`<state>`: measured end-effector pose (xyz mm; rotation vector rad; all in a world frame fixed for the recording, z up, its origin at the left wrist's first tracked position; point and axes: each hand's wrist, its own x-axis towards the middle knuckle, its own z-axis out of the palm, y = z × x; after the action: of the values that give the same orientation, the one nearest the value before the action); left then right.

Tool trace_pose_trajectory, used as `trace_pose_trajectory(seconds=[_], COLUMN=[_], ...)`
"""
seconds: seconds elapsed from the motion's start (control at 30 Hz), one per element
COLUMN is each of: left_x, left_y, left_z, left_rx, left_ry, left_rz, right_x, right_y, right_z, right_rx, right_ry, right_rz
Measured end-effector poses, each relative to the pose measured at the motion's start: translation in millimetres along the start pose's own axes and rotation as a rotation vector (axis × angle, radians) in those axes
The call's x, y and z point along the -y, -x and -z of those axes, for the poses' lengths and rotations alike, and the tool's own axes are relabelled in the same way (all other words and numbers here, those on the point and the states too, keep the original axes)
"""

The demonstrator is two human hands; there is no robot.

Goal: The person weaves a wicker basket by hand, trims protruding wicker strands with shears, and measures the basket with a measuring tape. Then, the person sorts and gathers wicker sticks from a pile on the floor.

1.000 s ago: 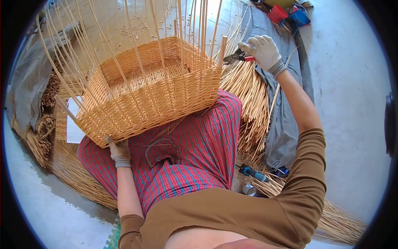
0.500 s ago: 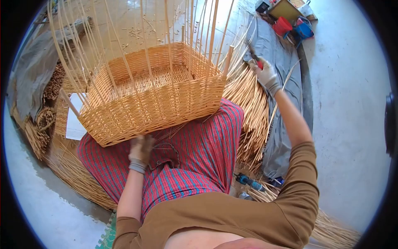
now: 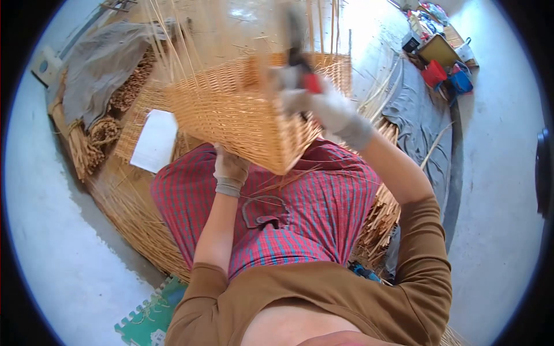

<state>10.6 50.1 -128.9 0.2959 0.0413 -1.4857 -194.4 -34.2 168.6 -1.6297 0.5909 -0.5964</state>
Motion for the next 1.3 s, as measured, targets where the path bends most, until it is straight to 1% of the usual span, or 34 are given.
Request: trace_pose_trajectory(seconds=[0.03,0.07,0.13,0.17,0.2,0.23,0.27,0.33,0.37,0.4,0.43,0.47,0.5,0.53,0.57,0.6,0.63,0.67,0.7,0.73,0.8,0.83,0.9,0.93,1.0,1.03,1.1,1.13,1.2,1.23,1.27,1.3], left_x=[-13.9,-25.5,-47.8,-55.4,-57.6,-57.2,-57.8,-55.4,-56.0,-51.9,-47.0,-45.0,-45.2,-45.0,-44.3,-41.4,-37.5,-36.3,-36.3,-32.7,-24.3,-25.8,-26.8,-27.3,-28.2,-29.0,-27.2,-25.9,-26.5,-27.8,-28.6,-27.8], left_y=[6.5,16.8,21.3,21.6,29.3,34.0,27.2,12.8,37.7,38.9,36.9,36.2,38.5,36.9,36.3,38.3,43.7,46.3,46.4,46.6,47.5,47.5,45.7,43.7,45.7,46.5,44.5,43.2,43.0,43.0,44.8,47.2], left_z=[1.0,4.2,10.0,16.6,27.7,44.8,59.5,76.6,17.6,21.5,28.5,29.7,32.2,36.5,42.4,48.9,49.7,46.0,41.4,38.8,34.6,36.5,41.0,40.4,35.2,34.6,38.0,39.8,39.3,37.8,33.0,26.2], left_rx=[0.004,0.018,0.032,0.009,-0.032,-0.058,0.034,0.218,-0.041,-0.046,-0.014,0.02,-0.103,-0.105,-0.165,-0.226,-0.233,-0.162,-0.085,-0.08,-0.167,-0.161,-0.162,-0.159,-0.176,-0.202,-0.199,-0.208,-0.201,-0.193,-0.198,-0.25], left_ry=[-0.015,0.039,0.109,0.143,0.183,0.205,0.054,-0.259,-0.015,0.005,-0.045,-0.097,-0.144,-0.127,-0.145,-0.167,-0.156,-0.158,-0.164,-0.158,-0.161,-0.157,-0.193,-0.21,-0.232,-0.261,-0.266,-0.269,-0.273,-0.287,-0.274,-0.267], left_rz=[-0.02,-0.058,-0.132,-0.238,-0.342,-0.37,-0.39,-0.423,-0.251,-0.265,-0.271,-0.276,-0.269,-0.275,-0.235,-0.188,-0.182,-0.086,0.005,0.002,-0.057,-0.061,-0.055,-0.055,-0.052,-0.041,-0.054,-0.057,-0.055,-0.056,-0.054,-0.062], right_x=[-9.3,-14.8,-16.6,-25.0,-32.0,-37.5,-37.4,-28.0,-25.8,-23.5,-21.1,-19.4,-18.0,-17.4,-8.0,2.4,19.4,28.6,28.0,25.1,19.3,21.2,28.1,19.8,-8.9,-12.1,-17.8,-11.0,7.3,10.6,15.6,19.6], right_y=[-19.6,-35.3,-45.0,-47.3,-47.6,-46.3,-48.7,-44.7,-48.0,-52.6,-57.3,-62.2,-70.2,-77.7,-86.4,-94.3,-102.6,-111.9,-121.5,-133.6,-156.1,-161.7,-171.5,-181.2,-204.1,-208.2,-214.2,-214.9,-214.2,-213.6,-210.6,-206.3], right_z=[-26.1,-48.9,-82.1,-91.7,-95.0,-94.1,-90.2,-79.6,-76.0,-72.1,-67.1,-59.8,-51.8,-47.0,-49.8,-55.6,-69.7,-77.9,-78.6,-82.1,-95.8,-107.4,-130.3,-134.1,-136.1,-141.7,-146.5,-148.8,-155.4,-146.9,-128.1,-112.9], right_rx=[0.064,0.132,0.207,0.154,0.197,0.162,0.122,0.107,0.135,0.037,-0.069,-0.057,-0.096,-0.13,-0.124,-0.11,-0.024,0.062,0.094,0.095,0.202,0.202,0.337,0.337,0.384,0.377,0.392,0.396,0.625,0.641,0.603,0.563], right_ry=[-0.041,-0.077,0.288,0.473,0.464,0.537,0.616,0.726,0.737,0.823,0.91,0.923,1.048,1.164,1.442,1.447,1.68,1.912,1.915,1.921,2.13,2.136,2.291,2.302,2.416,2.424,2.285,2.291,2.192,2.196,2.149,2.102], right_rz=[0.079,0.154,0.271,0.322,0.309,0.337,0.38,-0.105,-0.104,-0.173,-0.24,-0.238,-0.055,0.13,0.264,0.257,0.185,0.115,0.235,0.238,0.368,0.373,0.347,0.352,0.527,0.537,0.582,0.583,0.091,0.092,0.166,0.233])
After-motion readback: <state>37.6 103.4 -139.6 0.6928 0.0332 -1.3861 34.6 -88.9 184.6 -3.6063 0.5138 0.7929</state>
